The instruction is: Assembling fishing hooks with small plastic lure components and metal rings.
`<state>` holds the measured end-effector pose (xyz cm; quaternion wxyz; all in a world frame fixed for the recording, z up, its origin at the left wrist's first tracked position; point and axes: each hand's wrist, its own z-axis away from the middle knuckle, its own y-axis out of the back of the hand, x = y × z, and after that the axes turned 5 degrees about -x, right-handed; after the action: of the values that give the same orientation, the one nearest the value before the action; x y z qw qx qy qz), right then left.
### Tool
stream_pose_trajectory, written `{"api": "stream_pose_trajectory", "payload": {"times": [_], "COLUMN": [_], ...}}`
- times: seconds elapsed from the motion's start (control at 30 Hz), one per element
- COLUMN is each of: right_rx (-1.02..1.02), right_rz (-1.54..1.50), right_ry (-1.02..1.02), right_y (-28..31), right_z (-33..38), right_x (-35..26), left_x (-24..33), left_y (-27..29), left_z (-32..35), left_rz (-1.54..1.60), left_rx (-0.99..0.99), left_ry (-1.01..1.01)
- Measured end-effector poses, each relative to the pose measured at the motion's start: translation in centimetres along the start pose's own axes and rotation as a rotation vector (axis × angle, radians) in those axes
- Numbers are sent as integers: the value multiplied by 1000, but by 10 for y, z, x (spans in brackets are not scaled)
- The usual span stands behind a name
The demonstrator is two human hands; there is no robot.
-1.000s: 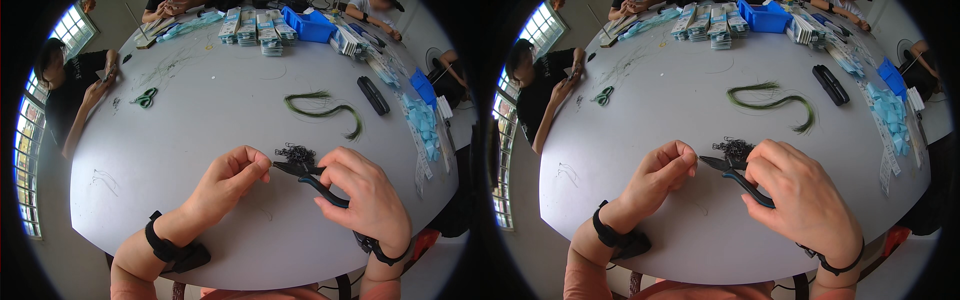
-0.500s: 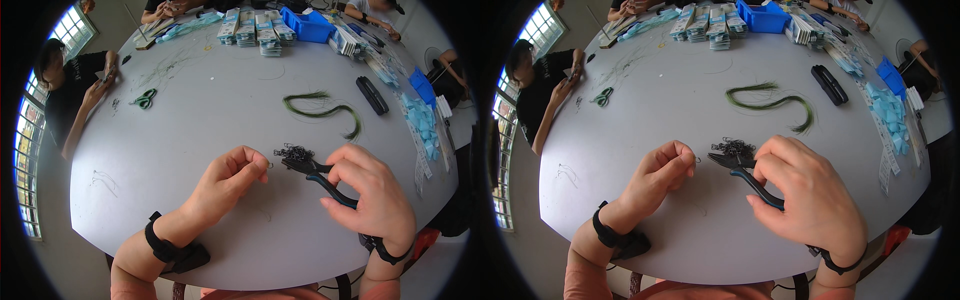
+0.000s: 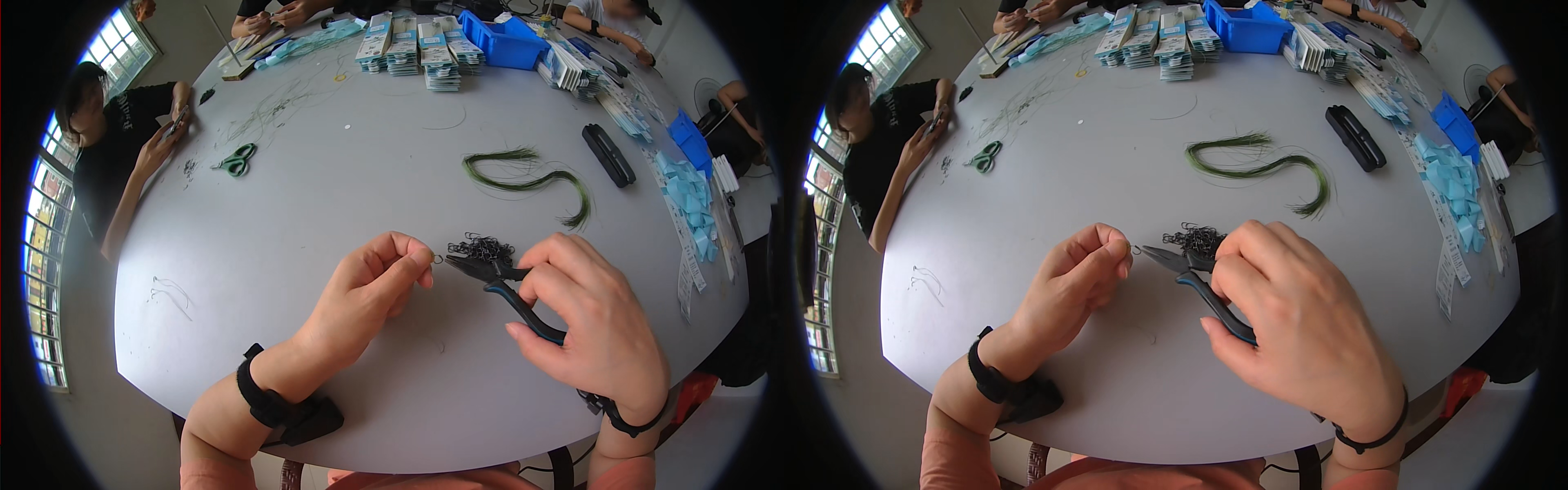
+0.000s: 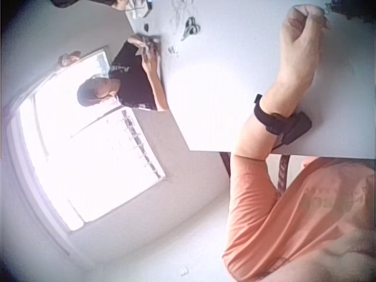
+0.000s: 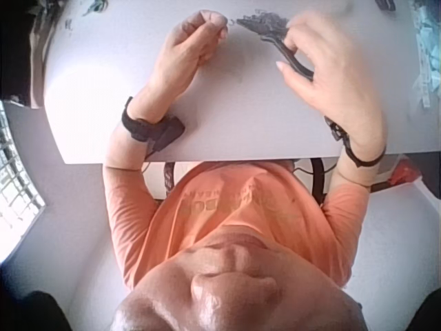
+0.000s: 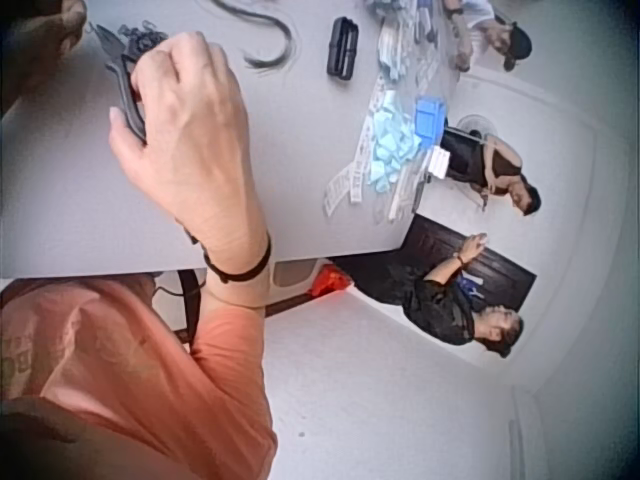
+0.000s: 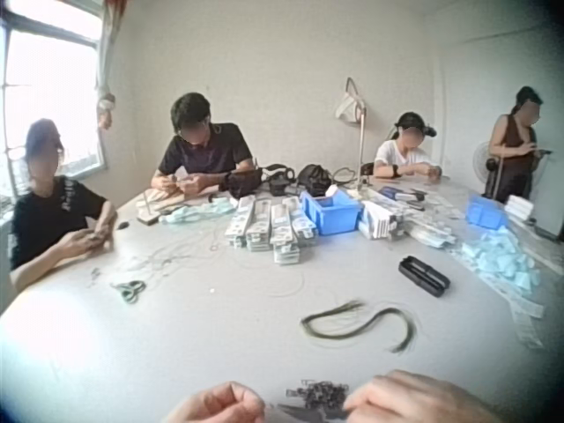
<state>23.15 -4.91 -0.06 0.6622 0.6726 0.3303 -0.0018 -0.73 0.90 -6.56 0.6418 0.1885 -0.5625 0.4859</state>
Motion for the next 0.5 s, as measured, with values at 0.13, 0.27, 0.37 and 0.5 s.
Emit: {"api": "stream_pose_trajectory", "payload": {"times": [0.13, 0.27, 0.37, 0.5], "right_rx": [-3, 2, 13, -2], "right_rz": [21, 37, 33, 24], "right_ry": [4, -3, 13, 7], "right_y": [-2, -2, -3, -3], "right_z": [-1, 0, -1, -1], "right_x": [-2, -3, -3, -4], "left_x": [-1, -1, -1, -2], "left_y": [1, 1, 1, 1], "left_z": [0, 0, 0, 0], "left_rz": [-3, -2, -9, -10], "left_rx": [-9, -14, -13, -24], "left_ry": [-9, -11, -10, -20]}}
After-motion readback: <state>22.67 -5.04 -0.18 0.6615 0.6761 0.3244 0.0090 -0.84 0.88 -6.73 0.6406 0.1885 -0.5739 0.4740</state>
